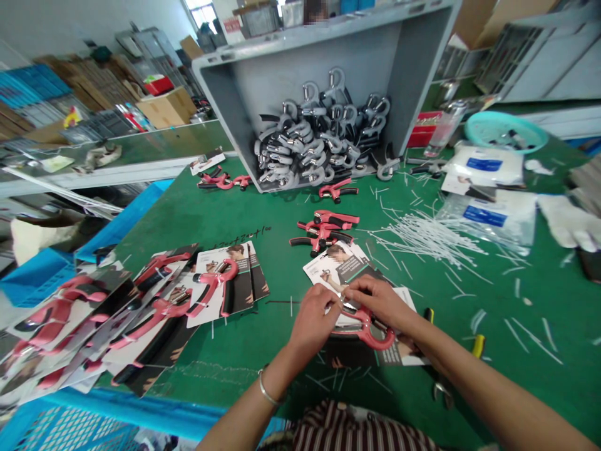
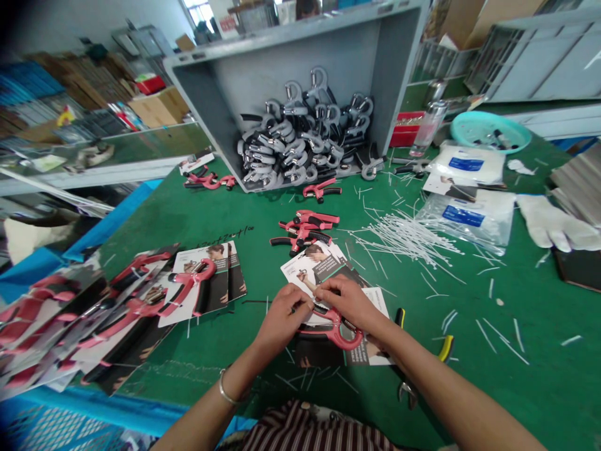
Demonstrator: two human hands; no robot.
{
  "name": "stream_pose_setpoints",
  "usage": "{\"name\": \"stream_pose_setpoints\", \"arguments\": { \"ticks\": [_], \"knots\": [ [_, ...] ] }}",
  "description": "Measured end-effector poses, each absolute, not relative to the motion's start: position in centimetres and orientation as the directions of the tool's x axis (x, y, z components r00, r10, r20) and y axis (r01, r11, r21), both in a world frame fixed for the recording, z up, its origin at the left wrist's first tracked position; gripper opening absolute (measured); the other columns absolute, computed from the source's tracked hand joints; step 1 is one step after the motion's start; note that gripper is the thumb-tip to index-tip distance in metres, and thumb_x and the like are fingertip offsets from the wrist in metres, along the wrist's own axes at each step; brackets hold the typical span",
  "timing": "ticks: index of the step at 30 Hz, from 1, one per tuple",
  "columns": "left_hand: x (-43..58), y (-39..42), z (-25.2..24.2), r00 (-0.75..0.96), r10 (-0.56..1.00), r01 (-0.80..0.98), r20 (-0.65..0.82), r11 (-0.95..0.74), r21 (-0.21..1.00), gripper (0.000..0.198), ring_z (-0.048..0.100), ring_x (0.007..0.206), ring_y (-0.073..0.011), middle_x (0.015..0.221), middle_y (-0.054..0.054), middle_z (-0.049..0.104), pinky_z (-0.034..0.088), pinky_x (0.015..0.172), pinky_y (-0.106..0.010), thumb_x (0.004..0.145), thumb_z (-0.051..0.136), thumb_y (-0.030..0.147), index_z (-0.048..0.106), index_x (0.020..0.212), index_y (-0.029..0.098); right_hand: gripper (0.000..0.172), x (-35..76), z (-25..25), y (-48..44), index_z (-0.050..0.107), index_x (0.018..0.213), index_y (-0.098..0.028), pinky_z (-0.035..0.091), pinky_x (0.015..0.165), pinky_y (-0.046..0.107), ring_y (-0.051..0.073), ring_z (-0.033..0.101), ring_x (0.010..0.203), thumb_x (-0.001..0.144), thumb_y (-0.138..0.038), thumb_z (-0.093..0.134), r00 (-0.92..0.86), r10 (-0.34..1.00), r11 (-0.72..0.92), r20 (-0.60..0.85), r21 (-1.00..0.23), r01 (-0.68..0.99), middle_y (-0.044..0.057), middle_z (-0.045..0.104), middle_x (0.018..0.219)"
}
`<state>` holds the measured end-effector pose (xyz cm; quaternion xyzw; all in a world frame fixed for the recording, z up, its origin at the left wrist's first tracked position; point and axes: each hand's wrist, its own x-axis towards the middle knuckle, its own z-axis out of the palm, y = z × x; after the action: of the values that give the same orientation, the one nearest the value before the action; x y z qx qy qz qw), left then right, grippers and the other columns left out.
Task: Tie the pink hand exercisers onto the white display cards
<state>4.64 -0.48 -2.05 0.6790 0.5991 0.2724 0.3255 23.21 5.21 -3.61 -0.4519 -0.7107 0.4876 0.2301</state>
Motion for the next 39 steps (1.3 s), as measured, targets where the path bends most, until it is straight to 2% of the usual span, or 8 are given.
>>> {"name": "stream_pose_setpoints", "arguments": {
  "ticks": [9, 15, 23, 29, 34, 39],
  "knots": [
    [4.7, -0.6, -2.2, 0.139, 0.990, 0.638, -0.007, -0.084, 0.765, 0.017, 0.054, 0.089, -0.0193, 0.085, -0.003, 0.058, 0.042, 0.081, -0.030, 0.089, 0.053, 0.022, 0.065, 0.078, 0.020, 0.028, 23.4, -3.5, 5.0, 0.072, 0.083, -0.020, 0.043, 0.077, 0.032, 0.021, 0.059, 0.085, 0.088, -0.044, 0.059, -0.489, 0.868, 0.132, -0.092, -0.905, 0.405, 0.004, 0.065, 0.084],
    [4.8, -1.0, -2.1, 0.141, 0.990, 0.647, 0.004, -0.095, 0.757, 0.017, 0.056, 0.086, -0.0184, 0.085, -0.003, 0.060, 0.043, 0.079, -0.029, 0.092, 0.053, 0.025, 0.068, 0.085, 0.021, 0.027, 23.9, -4.0, 5.4, 0.071, 0.085, -0.019, 0.045, 0.077, 0.031, 0.020, 0.061, 0.084, 0.085, -0.045, 0.063, -0.494, 0.858, 0.056, -0.136, -0.934, 0.353, 0.003, 0.068, 0.086],
    [5.3, -0.7, -1.1, 0.183, 0.983, 0.780, -0.014, -0.137, 0.611, 0.017, 0.057, 0.088, -0.0203, 0.085, -0.005, 0.061, 0.042, 0.081, -0.031, 0.092, 0.051, 0.023, 0.066, 0.083, 0.020, 0.029, 24.2, -4.2, 6.0, 0.072, 0.085, -0.017, 0.047, 0.075, 0.030, 0.020, 0.062, 0.082, 0.082, -0.045, 0.065, -0.521, 0.835, 0.021, -0.178, -0.935, 0.353, 0.004, 0.070, 0.085],
    [5.3, -0.1, -0.8, 0.222, 0.974, 0.701, -0.038, -0.132, 0.701, 0.016, 0.056, 0.087, -0.0191, 0.084, -0.003, 0.061, 0.041, 0.079, -0.029, 0.090, 0.053, 0.019, 0.064, 0.078, 0.019, 0.028, 24.3, -3.8, 6.3, 0.070, 0.083, -0.016, 0.047, 0.072, 0.028, 0.018, 0.062, 0.076, 0.079, -0.044, 0.068, -0.620, 0.761, -0.057, -0.191, -0.972, 0.229, 0.003, 0.071, 0.081],
    [5.3, -0.2, -1.0, 0.218, 0.974, 0.637, -0.064, -0.093, 0.765, 0.018, 0.056, 0.082, -0.0176, 0.081, -0.002, 0.059, 0.040, 0.074, -0.027, 0.089, 0.053, 0.021, 0.065, 0.076, 0.018, 0.023, 23.9, -3.9, 6.1, 0.069, 0.080, -0.016, 0.046, 0.069, 0.027, 0.017, 0.061, 0.073, 0.075, -0.039, 0.070, -0.573, 0.795, -0.055, -0.199, -0.964, 0.259, 0.002, 0.069, 0.077],
    [5.3, -0.3, -1.2, 0.183, 0.981, 0.645, -0.065, -0.070, 0.761, 0.019, 0.056, 0.079, -0.0174, 0.080, -0.002, 0.058, 0.039, 0.073, -0.027, 0.090, 0.054, 0.024, 0.065, 0.076, 0.018, 0.020, 23.6, -4.5, 6.2, 0.068, 0.080, -0.016, 0.045, 0.066, 0.027, 0.016, 0.059, 0.070, 0.072, -0.034, 0.072, -0.556, 0.809, -0.054, -0.192, -0.965, 0.256, 0.001, 0.068, 0.075]
  ]
}}
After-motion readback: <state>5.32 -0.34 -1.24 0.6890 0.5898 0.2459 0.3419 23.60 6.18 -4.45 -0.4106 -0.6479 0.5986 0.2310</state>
